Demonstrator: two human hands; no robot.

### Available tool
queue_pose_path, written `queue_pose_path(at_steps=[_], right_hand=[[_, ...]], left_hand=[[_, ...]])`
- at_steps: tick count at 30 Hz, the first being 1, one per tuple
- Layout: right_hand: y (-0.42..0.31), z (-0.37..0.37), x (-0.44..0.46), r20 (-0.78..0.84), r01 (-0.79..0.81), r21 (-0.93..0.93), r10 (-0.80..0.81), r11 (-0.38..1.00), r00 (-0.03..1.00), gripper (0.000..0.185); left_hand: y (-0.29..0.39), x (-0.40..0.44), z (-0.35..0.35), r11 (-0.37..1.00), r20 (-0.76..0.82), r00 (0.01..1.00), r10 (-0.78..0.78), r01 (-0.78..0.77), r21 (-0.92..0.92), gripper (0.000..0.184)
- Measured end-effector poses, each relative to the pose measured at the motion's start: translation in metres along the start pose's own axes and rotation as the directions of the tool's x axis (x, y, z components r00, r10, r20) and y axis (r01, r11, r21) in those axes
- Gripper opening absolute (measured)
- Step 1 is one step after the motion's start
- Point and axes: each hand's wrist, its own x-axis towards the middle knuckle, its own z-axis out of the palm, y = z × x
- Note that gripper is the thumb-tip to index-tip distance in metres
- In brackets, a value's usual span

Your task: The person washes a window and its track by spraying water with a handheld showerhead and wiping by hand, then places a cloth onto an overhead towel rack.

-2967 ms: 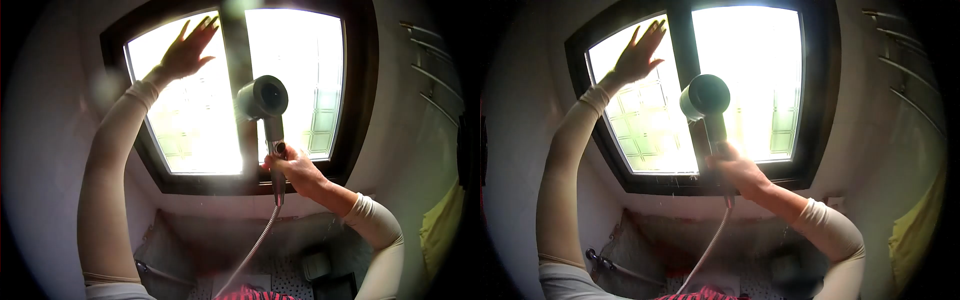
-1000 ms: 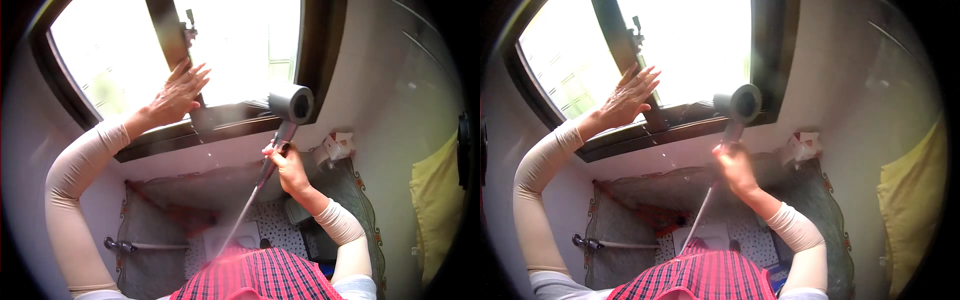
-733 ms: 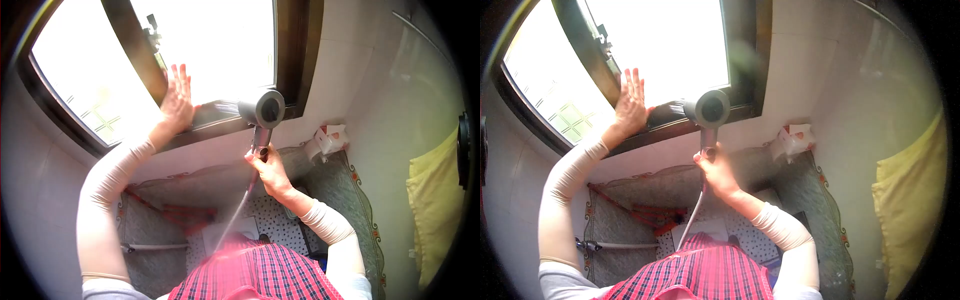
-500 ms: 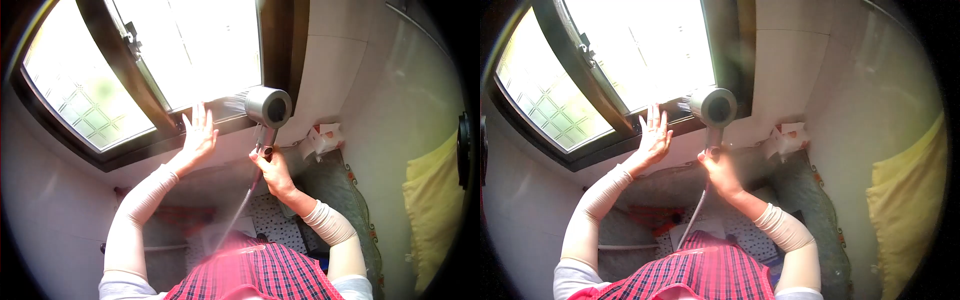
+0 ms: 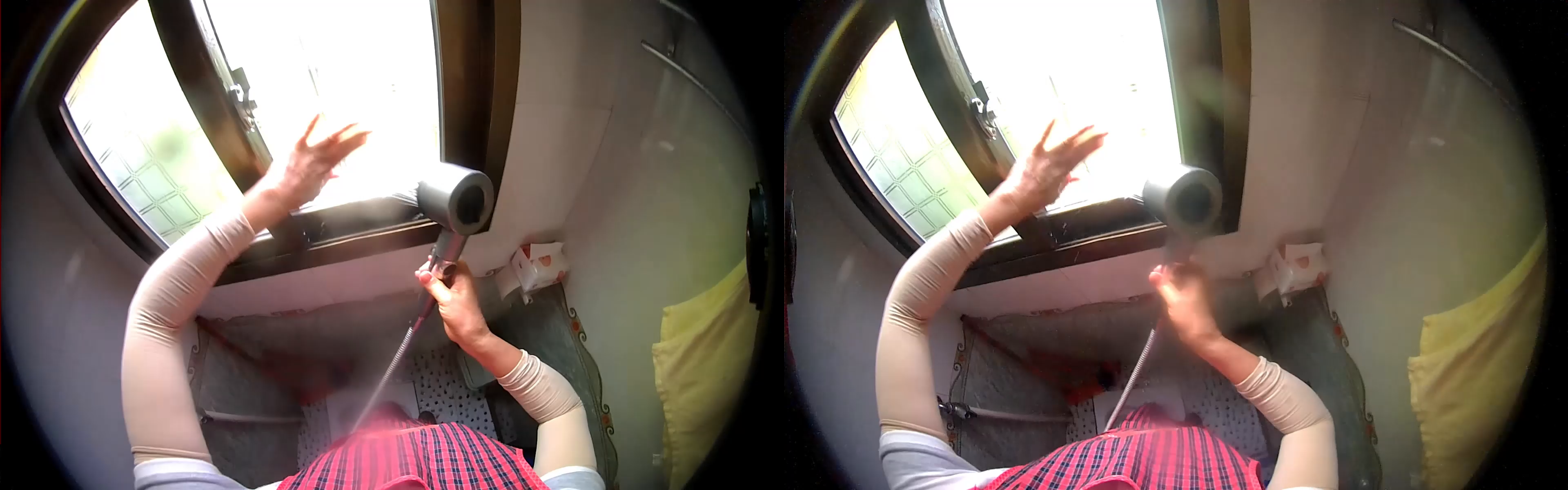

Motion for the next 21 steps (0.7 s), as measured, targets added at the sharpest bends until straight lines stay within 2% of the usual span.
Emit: queue_pose_path(at_steps=[1,3,5,6,8,9,11,12,13,15,17,19,20,21], right_hand=[[-0.005,0.005,0.009,0.032,0.027,0.004,-0.027,1.0,0.999,0.019],[-0.034,0.023,0.024,0.005,0.057,-0.002,-0.057,0.998,0.998,0.017],[-0.059,0.038,0.039,0.013,0.103,0.047,-0.103,0.994,0.995,0.014],[-0.067,0.043,0.049,0.03,0.145,0.096,-0.148,0.985,0.988,0.014],[-0.092,0.058,0.064,0.04,0.182,0.147,-0.19,0.972,0.981,0.013],[-0.116,0.063,0.067,0.095,0.122,0.232,-0.147,0.965,0.985,0.014],[-0.147,0.075,0.085,0.13,0.276,0.011,-0.275,0.961,0.953,0.021],[-0.162,0.082,0.091,0.135,0.29,0.037,-0.292,0.956,0.947,0.022],[-0.176,0.09,0.096,0.135,0.303,0.068,-0.309,0.951,0.941,0.023],[-0.194,0.103,0.106,0.097,0.299,0.139,-0.313,0.944,0.945,0.018],[-0.207,0.109,0.113,0.038,0.343,0.325,-0.375,0.881,0.926,0.017],[-0.218,0.102,0.108,0.026,0.403,0.409,-0.452,0.819,0.892,0.018],[-0.22,0.094,0.103,-0.002,0.492,0.296,-0.514,0.819,0.858,0.019],[-0.223,0.086,0.094,-0.036,0.493,0.156,-0.494,0.856,0.869,0.021]], left_hand=[[-0.022,0.004,-0.015,0.931,-0.037,0.998,0.052,-0.035,0.364,0.084],[-0.047,0.011,-0.027,0.882,0.005,0.995,0.098,-0.09,0.463,0.092],[-0.063,0.015,-0.046,0.818,0.071,0.995,-0.073,0.019,0.575,0.09],[-0.078,0.015,-0.059,0.839,0.026,0.994,-0.103,0.073,0.538,0.1],[-0.103,0.013,-0.087,0.879,0.027,0.975,-0.223,0.189,0.438,0.095],[-0.113,0.011,-0.096,0.895,0.003,0.968,-0.253,0.233,0.381,0.093],[-0.134,0.015,-0.103,0.887,-0.043,0.928,-0.371,0.367,0.281,0.089],[-0.177,0.013,-0.083,0.902,-0.328,0.902,-0.279,0.363,0.232,0.091],[-0.217,0.016,-0.065,0.921,-0.587,0.791,-0.172,0.34,0.189,0.092],[-0.233,0.021,-0.098,0.934,-0.57,0.802,-0.177,0.319,0.159,0.082],[-0.215,0.034,-0.124,0.894,-0.368,0.894,-0.254,0.363,0.264,0.078],[-0.195,0.046,-0.14,0.848,-0.146,0.928,-0.344,0.374,0.375,0.077],[-0.196,0.051,-0.135,0.95,-0.313,0.937,-0.158,0.23,0.211,0.071],[-0.191,0.06,-0.128,0.956,-0.234,0.943,-0.238,0.27,0.116,0.069]])
